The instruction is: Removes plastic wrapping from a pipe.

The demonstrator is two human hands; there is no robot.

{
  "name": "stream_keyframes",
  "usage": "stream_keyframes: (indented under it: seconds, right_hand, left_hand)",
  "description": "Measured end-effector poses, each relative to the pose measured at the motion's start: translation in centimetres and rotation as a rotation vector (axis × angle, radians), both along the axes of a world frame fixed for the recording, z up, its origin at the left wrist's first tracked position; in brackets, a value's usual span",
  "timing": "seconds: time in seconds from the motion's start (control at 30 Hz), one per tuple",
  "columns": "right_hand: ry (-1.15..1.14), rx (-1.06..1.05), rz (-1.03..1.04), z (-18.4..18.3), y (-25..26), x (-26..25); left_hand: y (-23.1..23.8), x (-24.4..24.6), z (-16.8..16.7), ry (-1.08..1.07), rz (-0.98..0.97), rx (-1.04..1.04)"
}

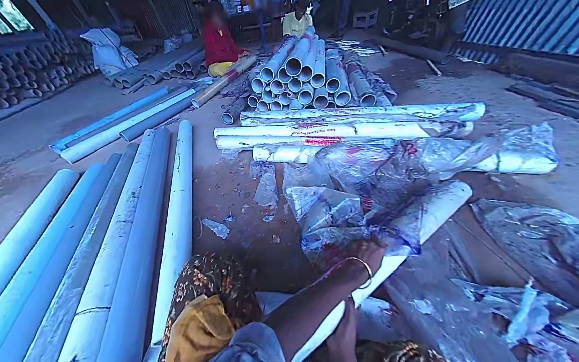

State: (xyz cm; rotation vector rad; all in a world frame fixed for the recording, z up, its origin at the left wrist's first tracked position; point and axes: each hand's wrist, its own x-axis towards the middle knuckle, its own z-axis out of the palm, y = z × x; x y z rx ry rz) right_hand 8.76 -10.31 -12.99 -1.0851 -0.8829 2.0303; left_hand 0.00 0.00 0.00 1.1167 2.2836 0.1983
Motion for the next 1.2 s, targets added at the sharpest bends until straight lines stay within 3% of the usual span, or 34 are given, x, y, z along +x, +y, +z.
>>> stream_keyframes:
  seconds: [0.13, 0.2, 0.33, 0.47, 0.57, 0.63, 0.77, 0.87, 0.97, 1.07, 1.2]
  right_hand:
    - [-0.041, -0.058, 0.010, 0.3, 0.4, -0.3]
    - [-0.038, -0.080, 0.017, 0.5, 0.6, -0.6]
    - [-0.039, -0.123, -0.034, 0.7, 0.6, -0.5]
    - [-0.024, -0.115, -0.041, 0.7, 1.1, -1.1]
    - [-0.044, -0.083, -0.033, 0.4, 1.2, -1.1]
    - [-0.047, -0.054, -0.018, 0.0, 1.2, -1.0]
    - [-0.048, -0.029, 0.005, -0.5, 1.1, -0.3]
    - [-0.035, -0.030, 0.026, -0.6, 0.9, 0.3]
    - [0.027, -0.015, 0.046, -0.4, 0.9, 0.7]
    - [0.092, -0.012, 0.025, 0.6, 0.6, 0.7]
    - [0.198, 0.000, 0.031, 0.0, 0.9, 1.1]
  left_hand:
    - [-0.2, -2.9, 0.8, -0.070, -0.048, 0.035]
    - [-0.1, -5.0, -1.4, -0.108, 0.013, 0.139]
    - [0.1, -6.3, -2.6, -0.387, 0.326, 0.341]
    - [0.6, -10.7, -11.4, -0.687, 0.478, 0.704]
    - [1.2, -10.6, -12.6, -0.790, 0.578, 0.754]
    - [1.1, -10.3, -11.0, -0.767, 0.562, 0.710]
    - [-1.9, -9.4, -6.6, -0.709, 0.335, 0.647]
    - [-6.4, -7.6, -5.0, -0.722, 0.399, 0.656]
    - [-10.9, -6.5, -4.5, -0.464, 0.292, 0.384]
    - [-13.9, -5.5, -4.9, -0.587, 0.129, 0.053]
    - [-15.6, -3.4, -4.4, -0.632, 0.074, -0.027]
